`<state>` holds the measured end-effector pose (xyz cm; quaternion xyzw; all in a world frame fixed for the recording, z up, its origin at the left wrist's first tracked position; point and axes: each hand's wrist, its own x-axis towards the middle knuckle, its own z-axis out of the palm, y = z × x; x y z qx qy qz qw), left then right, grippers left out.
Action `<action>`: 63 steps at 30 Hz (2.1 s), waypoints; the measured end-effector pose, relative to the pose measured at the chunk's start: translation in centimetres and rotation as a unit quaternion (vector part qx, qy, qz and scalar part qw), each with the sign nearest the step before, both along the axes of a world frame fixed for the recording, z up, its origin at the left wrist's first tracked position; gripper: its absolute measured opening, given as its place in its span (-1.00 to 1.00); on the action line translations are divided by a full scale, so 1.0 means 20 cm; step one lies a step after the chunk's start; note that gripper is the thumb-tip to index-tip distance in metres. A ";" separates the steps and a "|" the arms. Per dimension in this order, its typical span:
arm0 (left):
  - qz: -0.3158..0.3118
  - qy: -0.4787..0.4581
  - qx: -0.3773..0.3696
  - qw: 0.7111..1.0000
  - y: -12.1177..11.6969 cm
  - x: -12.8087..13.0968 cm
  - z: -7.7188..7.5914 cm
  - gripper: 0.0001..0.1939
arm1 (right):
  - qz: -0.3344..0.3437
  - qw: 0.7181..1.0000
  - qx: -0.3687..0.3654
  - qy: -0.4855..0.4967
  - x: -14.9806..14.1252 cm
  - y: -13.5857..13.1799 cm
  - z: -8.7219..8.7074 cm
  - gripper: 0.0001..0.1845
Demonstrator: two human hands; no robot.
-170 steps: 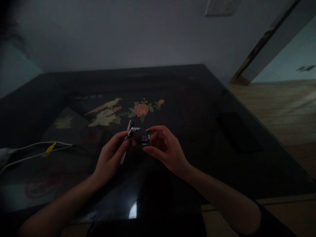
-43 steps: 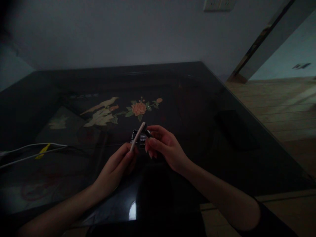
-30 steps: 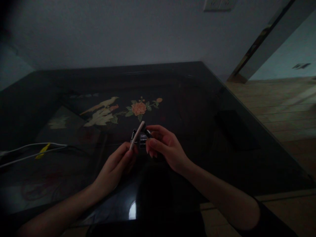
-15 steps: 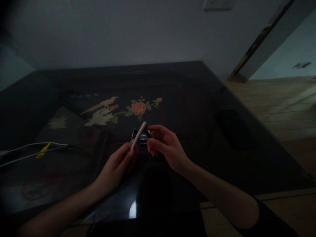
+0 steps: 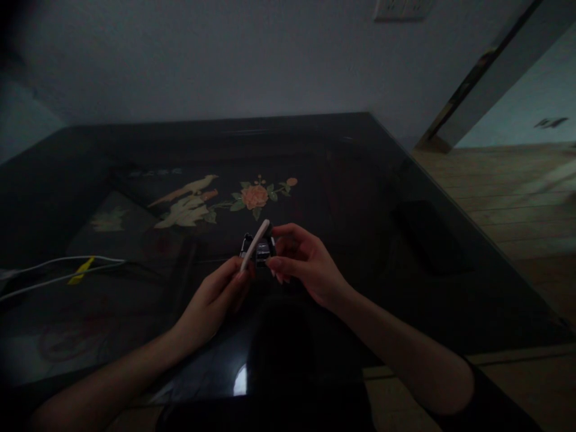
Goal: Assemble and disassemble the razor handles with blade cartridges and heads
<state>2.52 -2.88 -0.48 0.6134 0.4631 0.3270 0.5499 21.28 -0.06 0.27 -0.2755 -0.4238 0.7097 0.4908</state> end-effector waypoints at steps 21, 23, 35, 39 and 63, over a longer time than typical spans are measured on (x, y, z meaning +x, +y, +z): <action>-0.010 0.011 0.016 1.000 0.00 -0.01 -0.01 -0.71 | -0.008 1.000 0.004 0.019 0.01 0.01 -0.01 -0.63; 0.000 0.016 0.015 1.000 0.00 0.00 -0.01 -0.72 | -0.008 1.000 0.004 0.016 0.01 0.01 -0.01 -0.65; -0.058 0.039 0.031 0.997 -0.04 0.00 0.01 -0.73 | -0.022 0.999 -0.024 -0.006 0.01 0.01 0.01 -0.62; -0.011 0.051 0.040 0.998 -0.01 0.00 0.02 -0.74 | -0.017 1.000 -0.006 0.005 0.01 0.01 -0.01 -0.63; -0.058 0.063 0.056 0.995 -0.02 0.00 0.03 -0.75 | -0.023 0.999 -0.041 0.002 0.01 0.02 -0.01 -0.62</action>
